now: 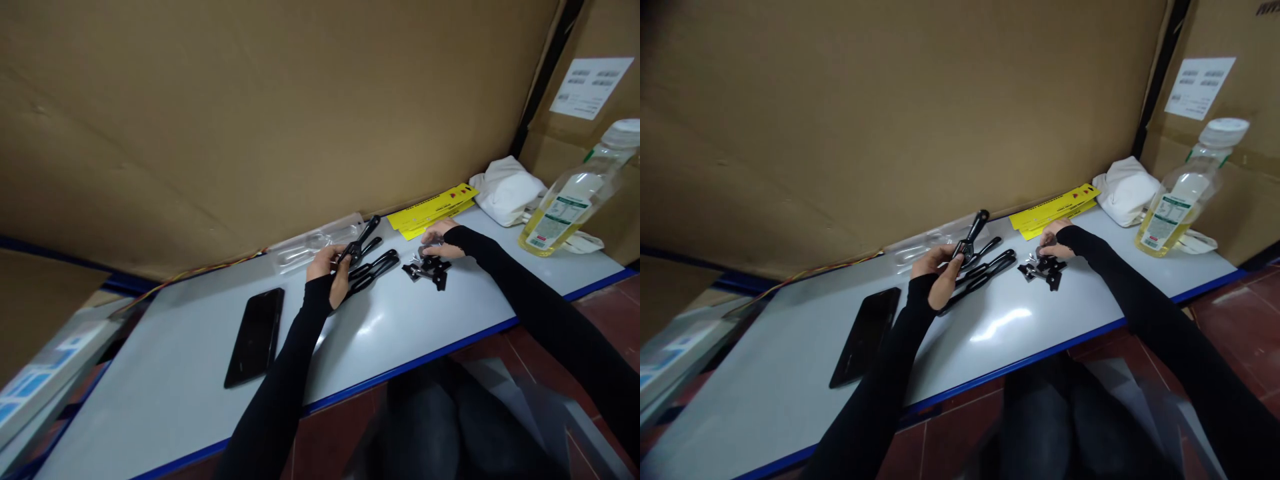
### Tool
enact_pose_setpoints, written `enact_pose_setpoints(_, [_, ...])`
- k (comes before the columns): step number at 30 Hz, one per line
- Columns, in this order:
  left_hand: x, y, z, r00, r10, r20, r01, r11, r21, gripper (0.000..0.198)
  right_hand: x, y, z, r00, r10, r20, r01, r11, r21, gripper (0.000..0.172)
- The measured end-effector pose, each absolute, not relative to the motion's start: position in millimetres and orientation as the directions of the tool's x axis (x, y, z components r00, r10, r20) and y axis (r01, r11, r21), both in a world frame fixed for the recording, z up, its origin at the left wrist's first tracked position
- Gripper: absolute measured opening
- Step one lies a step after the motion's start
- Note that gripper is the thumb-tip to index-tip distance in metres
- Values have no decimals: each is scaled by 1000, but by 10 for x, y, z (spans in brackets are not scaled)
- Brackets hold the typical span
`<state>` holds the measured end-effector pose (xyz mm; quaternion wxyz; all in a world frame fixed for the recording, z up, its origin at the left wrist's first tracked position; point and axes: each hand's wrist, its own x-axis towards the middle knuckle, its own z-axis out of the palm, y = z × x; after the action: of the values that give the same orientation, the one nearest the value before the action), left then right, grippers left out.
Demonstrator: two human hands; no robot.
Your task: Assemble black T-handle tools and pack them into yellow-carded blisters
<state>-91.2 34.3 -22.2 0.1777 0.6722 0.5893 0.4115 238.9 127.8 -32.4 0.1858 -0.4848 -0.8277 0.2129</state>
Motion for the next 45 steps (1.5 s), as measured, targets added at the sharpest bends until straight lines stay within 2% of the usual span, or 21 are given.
enact_pose_setpoints(2, [-840, 319, -246, -106, 970, 217, 334, -171, 927, 39, 2405, 1293, -366, -484, 871, 85, 702, 444, -557, 12])
enact_pose_setpoints(3, [-794, 299, -256, -101, 986, 131, 168, -113, 979, 44, 2412, 1301, -391, -490, 868, 81, 694, 444, -566, 12])
enact_pose_setpoints(5, [-695, 247, -277, -24, 1000, -16, -72, 14, 997, 51, 2426, 1319, -444, -493, 868, 67, 680, 432, -593, 15])
enact_pose_setpoints(8, [-540, 174, -318, 67, 988, -136, -230, 148, 962, 53, 2429, 1340, -480, -453, 889, 68, 630, 373, -681, 18])
enact_pose_setpoints(12, [-380, 119, -382, 66, 984, -168, -327, 180, 928, 57, 2383, 1300, -359, -361, 923, 133, 540, 323, -777, 21])
enact_pose_setpoints(15, [-332, 98, -394, 49, 982, -181, -377, 186, 907, 60, 2307, 1190, -173, -329, 932, 151, 421, 288, -860, 28])
enact_pose_setpoints(19, [-324, 72, -358, 43, 990, -133, -408, 139, 902, 53, 2104, 943, 63, -306, 942, 140, 190, 205, -960, 48])
enact_pose_setpoints(21, [-308, 55, -345, 28, 995, -96, -411, 99, 906, 50, 1958, 800, 124, -295, 945, 140, 64, 166, -984, 56])
enact_pose_setpoints(23, [-275, 38, -342, 18, 996, -82, -419, 82, 904, 50, 1804, 672, 123, -261, 950, 169, 14, 179, -984, 56])
enact_pose_setpoints(28, [-180, 17, -361, 17, 994, -110, -452, 106, 886, 66, 1569, 529, -89, -166, 926, 338, 173, 365, -915, 34])
enact_pose_setpoints(33, [-188, 58, -428, 33, 991, -127, -434, 128, 892, 48, 1590, 531, -223, -221, 861, 459, 352, 509, -785, 18])
enact_pose_setpoints(36, [-216, 82, -452, -6, 991, -134, -398, 121, 910, 51, 1606, 502, -199, -273, 812, 516, 431, 583, -689, 12])
enact_pose_setpoints(39, [-224, 80, -426, -72, 986, -154, -364, 118, 924, 52, 1599, 472, -167, -335, 778, 532, 410, 629, -661, 12])
enact_pose_setpoints(45, [-213, 47, -352, -140, 979, -149, -298, 102, 949, 50, 1592, 493, -187, -339, 807, 484, 357, 586, -727, 16])
